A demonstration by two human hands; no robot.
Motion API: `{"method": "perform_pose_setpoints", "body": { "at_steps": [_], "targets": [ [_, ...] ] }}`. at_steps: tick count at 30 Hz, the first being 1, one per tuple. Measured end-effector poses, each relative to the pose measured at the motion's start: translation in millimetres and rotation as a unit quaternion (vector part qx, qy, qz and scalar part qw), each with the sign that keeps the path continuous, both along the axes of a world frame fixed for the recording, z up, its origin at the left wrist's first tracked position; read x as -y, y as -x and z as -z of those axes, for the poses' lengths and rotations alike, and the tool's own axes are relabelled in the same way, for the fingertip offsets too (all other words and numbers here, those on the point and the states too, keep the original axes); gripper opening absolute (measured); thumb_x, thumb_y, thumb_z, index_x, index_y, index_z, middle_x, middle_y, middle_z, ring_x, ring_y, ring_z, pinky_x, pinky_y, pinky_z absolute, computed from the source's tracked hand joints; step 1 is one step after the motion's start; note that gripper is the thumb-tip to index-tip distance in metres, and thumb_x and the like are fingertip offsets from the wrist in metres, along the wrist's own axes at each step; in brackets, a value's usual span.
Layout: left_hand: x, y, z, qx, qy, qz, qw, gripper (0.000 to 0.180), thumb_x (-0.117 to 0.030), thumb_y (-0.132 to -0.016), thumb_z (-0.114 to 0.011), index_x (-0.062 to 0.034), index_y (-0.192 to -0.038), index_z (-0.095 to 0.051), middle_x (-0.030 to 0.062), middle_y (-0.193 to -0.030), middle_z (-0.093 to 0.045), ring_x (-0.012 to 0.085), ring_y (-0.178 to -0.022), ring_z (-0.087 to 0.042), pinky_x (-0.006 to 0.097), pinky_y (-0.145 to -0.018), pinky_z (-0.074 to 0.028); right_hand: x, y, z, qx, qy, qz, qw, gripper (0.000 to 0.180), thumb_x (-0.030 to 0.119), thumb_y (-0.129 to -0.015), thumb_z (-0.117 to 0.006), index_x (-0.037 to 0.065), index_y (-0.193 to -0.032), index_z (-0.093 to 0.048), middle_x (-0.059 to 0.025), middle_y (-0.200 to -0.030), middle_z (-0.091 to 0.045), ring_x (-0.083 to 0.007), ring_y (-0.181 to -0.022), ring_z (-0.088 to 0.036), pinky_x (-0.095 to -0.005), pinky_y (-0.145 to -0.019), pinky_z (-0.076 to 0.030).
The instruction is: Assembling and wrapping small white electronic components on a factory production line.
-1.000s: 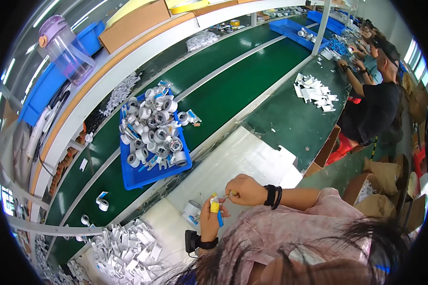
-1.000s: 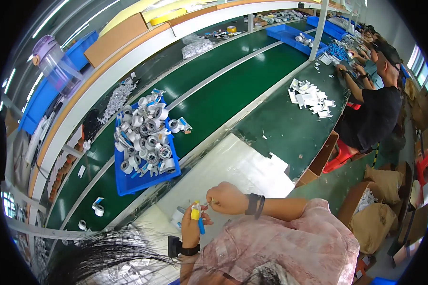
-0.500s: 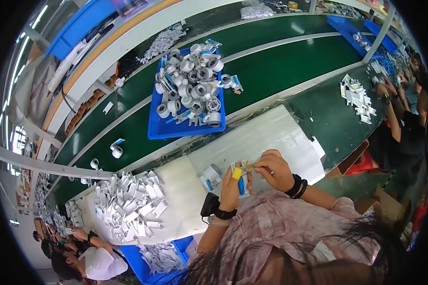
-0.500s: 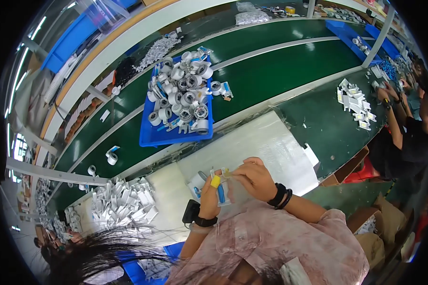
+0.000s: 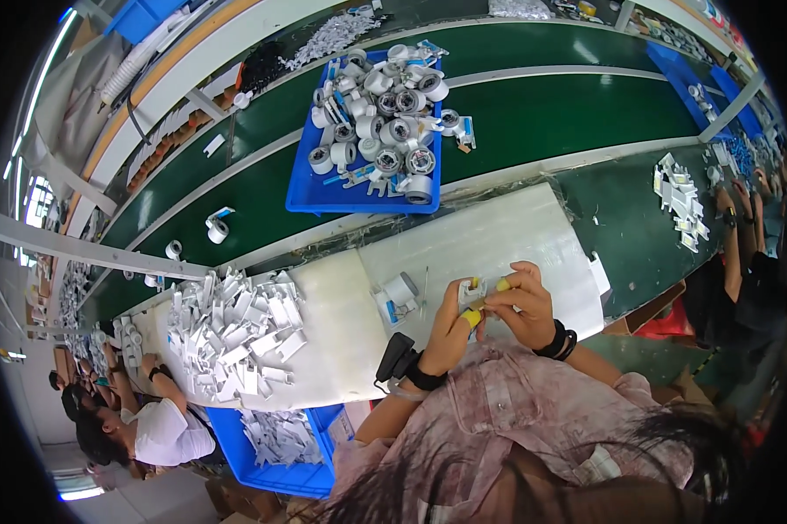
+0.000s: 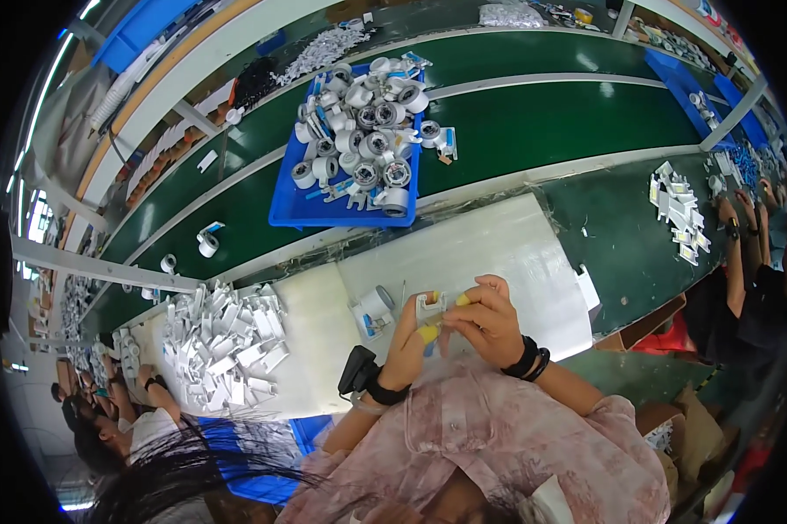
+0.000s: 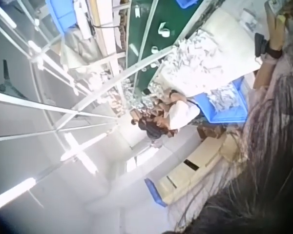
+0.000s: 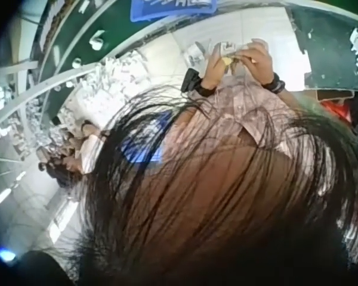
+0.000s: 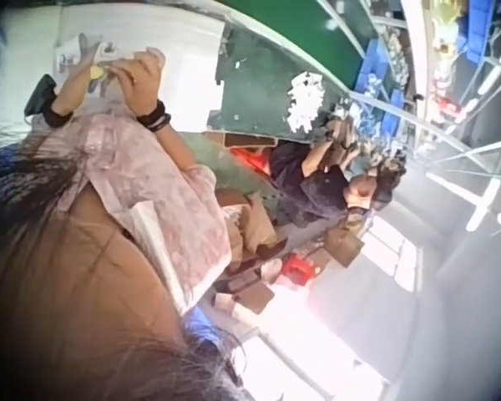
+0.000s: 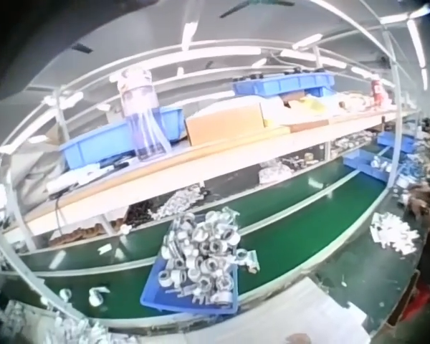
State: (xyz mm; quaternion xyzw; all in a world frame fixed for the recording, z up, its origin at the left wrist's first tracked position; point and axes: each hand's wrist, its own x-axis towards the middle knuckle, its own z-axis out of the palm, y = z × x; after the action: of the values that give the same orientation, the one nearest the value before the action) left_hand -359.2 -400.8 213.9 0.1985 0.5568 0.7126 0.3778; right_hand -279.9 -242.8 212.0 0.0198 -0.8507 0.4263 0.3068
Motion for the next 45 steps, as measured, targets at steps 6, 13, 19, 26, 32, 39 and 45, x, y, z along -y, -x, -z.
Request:
{"method": "perform_pose_setpoints", "body": {
  "at_steps": [6,13,19,26,32,39,45],
  "targets": [
    [-1.9,-1.7,2.4,-0.064,-0.029,0.006,0.998,0.037,-0.002,-0.088,-0.038,-0.0004,-0.125,-0.038,0.0067,-0.084,-0.052,0.0112,-0.063,-0.050,0.024,-0.056,-0.044,-0.5,-1.1,1.2,-0.003,-0.007,0.003,1.000,0.019,0.006,-0.073,-0.074,0.013,-0.090,-0.072,-0.0022,-0.082,-0.057,-0.0182,-0.080,-0.055,-0.0438,-0.096,-0.036],
    [-2.2,-5.1,1.4,-0.036,-0.029,0.012,0.999,0.038,-0.003,-0.089,-0.039,-0.0006,-0.127,-0.038,0.0071,-0.084,-0.053,0.0102,-0.065,-0.049,0.024,-0.056,-0.045,0.8,-1.3,6.0,-0.008,0.003,0.010,1.000,0.019,0.005,-0.073,-0.074,0.014,-0.090,-0.072,-0.0015,-0.082,-0.059,-0.0175,-0.080,-0.056,-0.0437,-0.096,-0.036],
    [-3.6,-5.2,-1.8,-0.079,-0.006,0.003,0.997,0.041,-0.002,-0.086,-0.038,-0.0004,-0.127,-0.039,0.0066,-0.085,-0.054,0.0094,-0.067,-0.050,0.023,-0.057,-0.045,-0.4,-1.0,9.1,-0.007,0.006,0.011,1.000,0.016,0.003,-0.072,-0.076,0.011,-0.086,-0.071,-0.0019,-0.079,-0.060,-0.0175,-0.075,-0.056,-0.0452,-0.099,-0.035],
    [4.7,-4.5,16.1,-0.020,-0.019,0.023,0.999,0.045,-0.001,-0.085,-0.039,0.0018,-0.130,-0.042,0.0094,-0.093,-0.057,0.0134,-0.073,-0.054,0.025,-0.065,-0.046,0.5,0.7,7.8,-0.008,0.019,0.005,1.000,0.015,0.003,-0.073,-0.075,0.009,-0.085,-0.069,-0.0018,-0.079,-0.060,-0.0171,-0.074,-0.056,-0.0451,-0.098,-0.035],
    [-1.0,-8.4,8.6,-0.143,0.065,-0.002,0.988,0.042,-0.005,-0.088,-0.053,0.0027,-0.128,-0.045,0.0183,-0.111,-0.059,0.0242,-0.099,-0.058,0.033,-0.087,-0.045,-2.2,1.9,2.9,-0.014,0.016,-0.006,1.000,0.016,0.005,-0.072,-0.075,0.011,-0.086,-0.070,-0.0017,-0.077,-0.058,-0.0169,-0.073,-0.056,-0.0433,-0.095,-0.037],
    [-3.8,-12.7,19.6,-0.158,0.033,-0.027,0.986,0.034,-0.012,-0.096,-0.048,0.0024,-0.127,-0.045,0.0036,-0.085,-0.056,0.0067,-0.064,-0.050,0.021,-0.055,-0.041,-2.4,0.6,4.6,-0.009,0.013,-0.015,1.000,0.017,0.003,-0.072,-0.075,0.010,-0.086,-0.070,-0.0016,-0.077,-0.058,-0.0166,-0.072,-0.055,-0.0429,-0.095,-0.037],
    [-3.8,-13.5,18.4,-0.133,0.037,-0.044,0.989,0.031,-0.012,-0.097,-0.046,0.0028,-0.125,-0.046,0.0035,-0.080,-0.055,0.0067,-0.063,-0.049,0.021,-0.054,-0.040,1.1,1.6,9.8,-0.012,0.020,-0.011,1.000,0.016,0.004,-0.073,-0.074,0.011,-0.086,-0.070,-0.0014,-0.077,-0.059,-0.0167,-0.073,-0.056,-0.0424,-0.094,-0.037]
  ]
}}
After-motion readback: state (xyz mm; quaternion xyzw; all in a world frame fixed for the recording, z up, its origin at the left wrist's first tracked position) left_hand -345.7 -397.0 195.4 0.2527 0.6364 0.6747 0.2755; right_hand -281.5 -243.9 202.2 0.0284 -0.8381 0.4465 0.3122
